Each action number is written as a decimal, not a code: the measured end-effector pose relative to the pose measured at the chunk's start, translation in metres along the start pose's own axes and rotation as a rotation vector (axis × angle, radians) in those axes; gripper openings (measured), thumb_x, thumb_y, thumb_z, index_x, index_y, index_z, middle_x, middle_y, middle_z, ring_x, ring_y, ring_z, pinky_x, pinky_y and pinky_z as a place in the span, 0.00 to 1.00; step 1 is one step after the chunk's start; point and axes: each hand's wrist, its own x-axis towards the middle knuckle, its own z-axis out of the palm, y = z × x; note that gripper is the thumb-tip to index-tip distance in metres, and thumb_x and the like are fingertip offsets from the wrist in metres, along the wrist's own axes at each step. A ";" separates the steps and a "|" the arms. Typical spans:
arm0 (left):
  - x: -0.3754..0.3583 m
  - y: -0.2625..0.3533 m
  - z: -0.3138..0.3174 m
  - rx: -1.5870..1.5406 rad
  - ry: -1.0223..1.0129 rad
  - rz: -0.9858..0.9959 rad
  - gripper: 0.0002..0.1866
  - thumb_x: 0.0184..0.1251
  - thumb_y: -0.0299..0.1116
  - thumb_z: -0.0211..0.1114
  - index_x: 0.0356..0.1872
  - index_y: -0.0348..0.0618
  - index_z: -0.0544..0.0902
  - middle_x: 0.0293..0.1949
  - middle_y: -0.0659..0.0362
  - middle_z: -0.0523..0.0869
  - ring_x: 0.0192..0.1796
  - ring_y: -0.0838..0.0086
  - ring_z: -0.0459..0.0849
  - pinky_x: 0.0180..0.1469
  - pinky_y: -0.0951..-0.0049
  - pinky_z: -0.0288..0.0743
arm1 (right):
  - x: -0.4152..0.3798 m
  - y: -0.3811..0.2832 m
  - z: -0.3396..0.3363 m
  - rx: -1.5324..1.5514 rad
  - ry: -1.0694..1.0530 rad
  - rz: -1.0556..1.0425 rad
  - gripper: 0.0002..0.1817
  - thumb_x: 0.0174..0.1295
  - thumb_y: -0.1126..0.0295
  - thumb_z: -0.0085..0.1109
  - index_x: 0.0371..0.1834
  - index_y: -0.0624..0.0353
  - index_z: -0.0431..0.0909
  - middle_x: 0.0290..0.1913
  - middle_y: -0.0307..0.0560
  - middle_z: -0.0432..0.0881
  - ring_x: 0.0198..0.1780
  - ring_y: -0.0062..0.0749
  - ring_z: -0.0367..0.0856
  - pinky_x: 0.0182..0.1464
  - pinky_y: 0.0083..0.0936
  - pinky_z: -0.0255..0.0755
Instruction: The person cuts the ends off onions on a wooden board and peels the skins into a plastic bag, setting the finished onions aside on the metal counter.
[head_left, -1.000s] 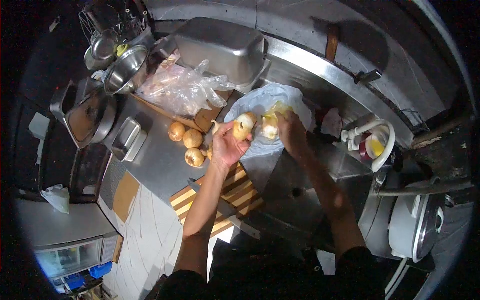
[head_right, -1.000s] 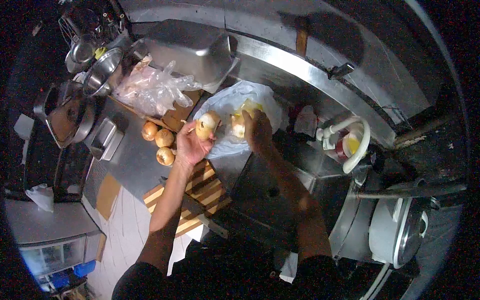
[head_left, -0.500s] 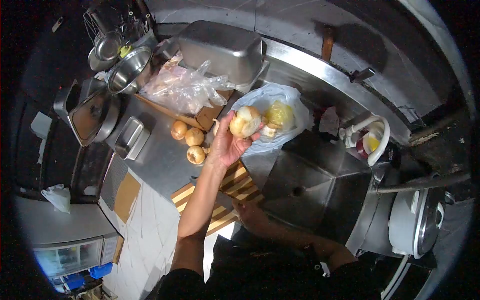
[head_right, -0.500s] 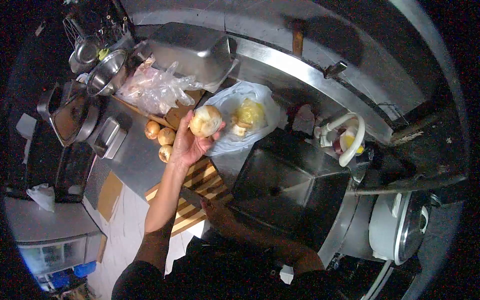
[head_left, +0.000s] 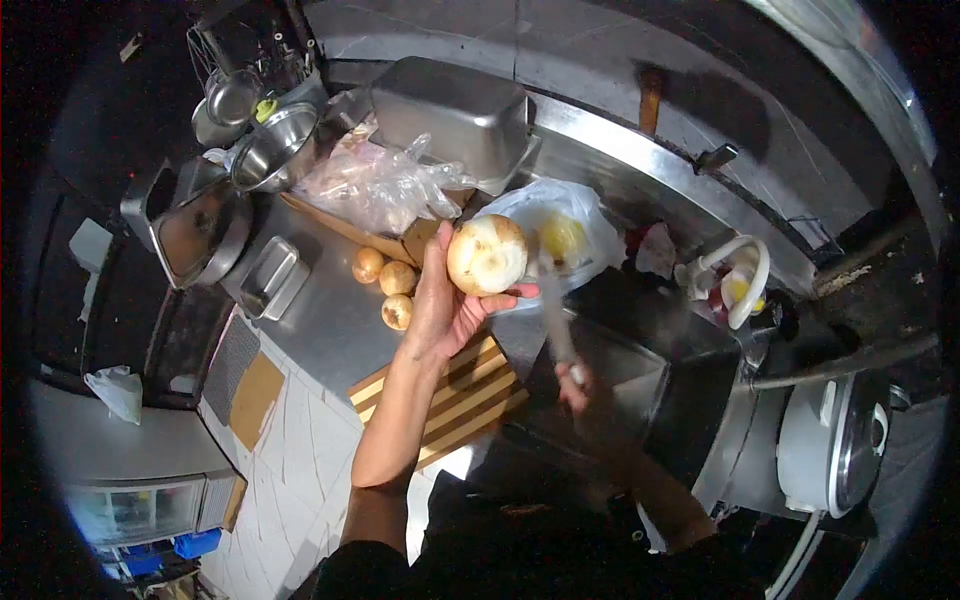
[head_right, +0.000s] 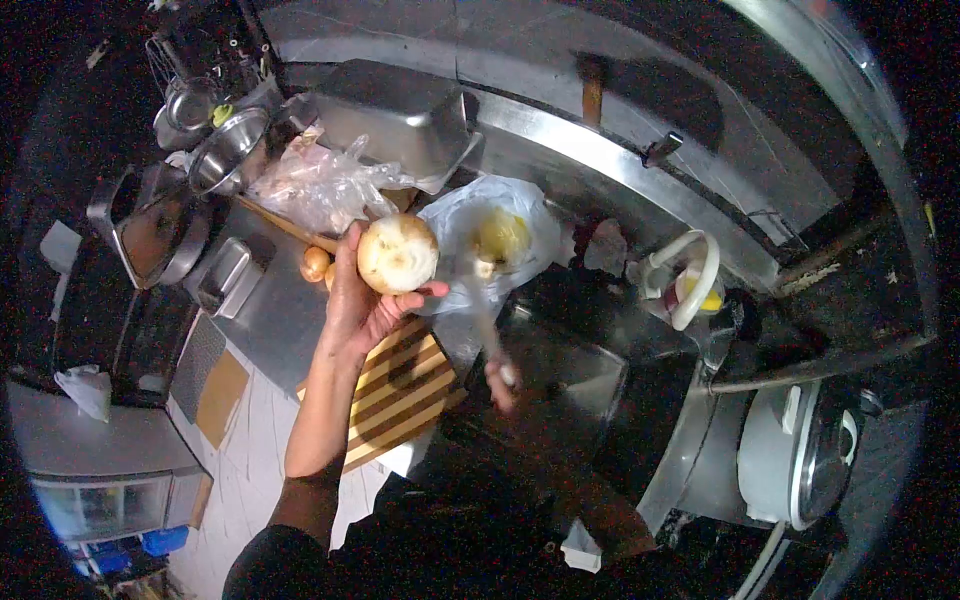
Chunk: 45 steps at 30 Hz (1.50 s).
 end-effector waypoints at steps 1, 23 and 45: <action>0.002 -0.002 0.001 0.019 0.015 -0.009 0.35 0.68 0.59 0.43 0.55 0.30 0.67 0.43 0.42 0.80 0.37 0.49 0.84 0.33 0.67 0.86 | 0.008 -0.016 -0.006 -0.001 0.004 0.003 0.17 0.64 0.62 0.52 0.53 0.58 0.70 0.38 0.41 0.78 0.35 0.25 0.74 0.34 0.21 0.69; 0.059 -0.069 -0.066 0.205 0.258 -0.031 0.28 0.68 0.58 0.45 0.51 0.43 0.72 0.41 0.59 0.82 0.35 0.76 0.84 0.28 0.81 0.83 | 0.088 -0.102 0.001 -0.614 0.257 -0.762 0.29 0.62 0.57 0.54 0.66 0.50 0.60 0.44 0.56 0.76 0.31 0.52 0.81 0.29 0.38 0.76; 0.064 -0.075 -0.072 0.193 0.346 -0.018 0.23 0.68 0.57 0.46 0.46 0.48 0.74 0.35 0.63 0.83 0.30 0.77 0.83 0.21 0.82 0.73 | 0.101 -0.103 -0.001 -0.394 0.063 -0.631 0.30 0.65 0.57 0.50 0.67 0.59 0.57 0.53 0.65 0.74 0.52 0.52 0.76 0.50 0.37 0.72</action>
